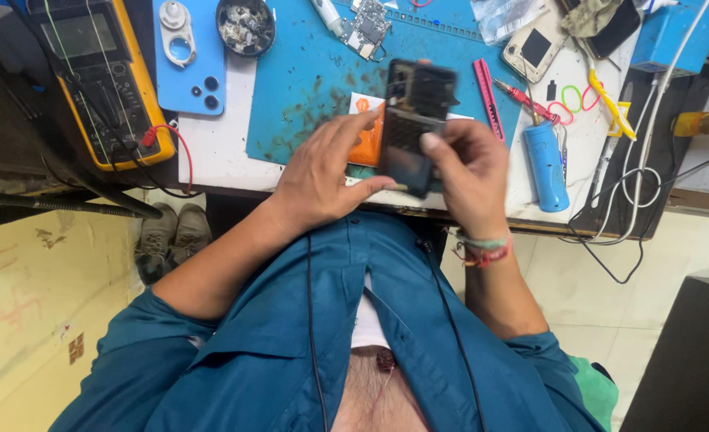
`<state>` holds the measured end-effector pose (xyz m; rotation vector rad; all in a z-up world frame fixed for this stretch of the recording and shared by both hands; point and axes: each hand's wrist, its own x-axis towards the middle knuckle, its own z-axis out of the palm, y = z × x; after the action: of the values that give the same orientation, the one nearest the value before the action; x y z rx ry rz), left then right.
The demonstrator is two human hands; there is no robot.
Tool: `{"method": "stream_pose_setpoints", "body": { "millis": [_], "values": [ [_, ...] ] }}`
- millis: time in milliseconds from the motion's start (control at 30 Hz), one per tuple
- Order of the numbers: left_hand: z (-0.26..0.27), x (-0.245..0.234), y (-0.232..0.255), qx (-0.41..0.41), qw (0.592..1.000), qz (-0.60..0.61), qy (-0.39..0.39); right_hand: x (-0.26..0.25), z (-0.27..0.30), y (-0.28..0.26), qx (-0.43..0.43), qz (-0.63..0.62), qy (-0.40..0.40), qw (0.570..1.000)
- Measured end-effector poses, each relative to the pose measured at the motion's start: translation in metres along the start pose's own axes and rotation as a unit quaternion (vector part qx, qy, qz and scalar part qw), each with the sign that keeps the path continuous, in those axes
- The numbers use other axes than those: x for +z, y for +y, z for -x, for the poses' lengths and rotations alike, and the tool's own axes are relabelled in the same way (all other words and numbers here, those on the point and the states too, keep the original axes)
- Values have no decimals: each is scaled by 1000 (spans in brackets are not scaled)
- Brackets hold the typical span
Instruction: The person uses a pink plastic tool to pry and separate the screen from the phone's frame. They then use a blue soldering iron to apply heat to the edges of the screen and the phone body, working to remove the display assembly.
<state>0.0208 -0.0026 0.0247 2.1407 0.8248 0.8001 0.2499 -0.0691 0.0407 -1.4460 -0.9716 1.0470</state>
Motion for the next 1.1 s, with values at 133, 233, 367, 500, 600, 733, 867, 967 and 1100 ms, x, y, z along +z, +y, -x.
{"method": "stream_pose_setpoints", "body": {
  "millis": [133, 233, 367, 500, 600, 733, 867, 967, 1100],
  "values": [
    [5, 0, -10, 50, 990, -129, 1, -5, 12, -16, -218, 127, 83, 964],
    [6, -1, -18, 33, 987, -157, 1, -8, 7, -19, -237, 291, 34, 926],
    [3, -6, -26, 26, 985, -169, -11, -17, -10, -36, -172, 142, 7, 975],
    [1, -7, -29, 7, 985, -171, -17, -32, -30, -63, -115, 243, -123, 955],
    [-1, -8, -29, 23, 986, -163, 0, -22, -53, -61, -176, 394, -202, 879],
    [0, -9, -28, 59, 984, -170, 13, -8, -67, -48, -235, 449, -207, 837],
    [-3, -9, -29, 40, 984, -173, 4, -2, -59, -43, -274, 462, -135, 833],
    [-1, -8, -31, 36, 985, -166, 19, -1, -39, -33, -266, 441, -75, 854],
    [-2, -7, -32, 41, 985, -165, 22, -2, -17, -11, -273, 483, -20, 832]
  ]
}}
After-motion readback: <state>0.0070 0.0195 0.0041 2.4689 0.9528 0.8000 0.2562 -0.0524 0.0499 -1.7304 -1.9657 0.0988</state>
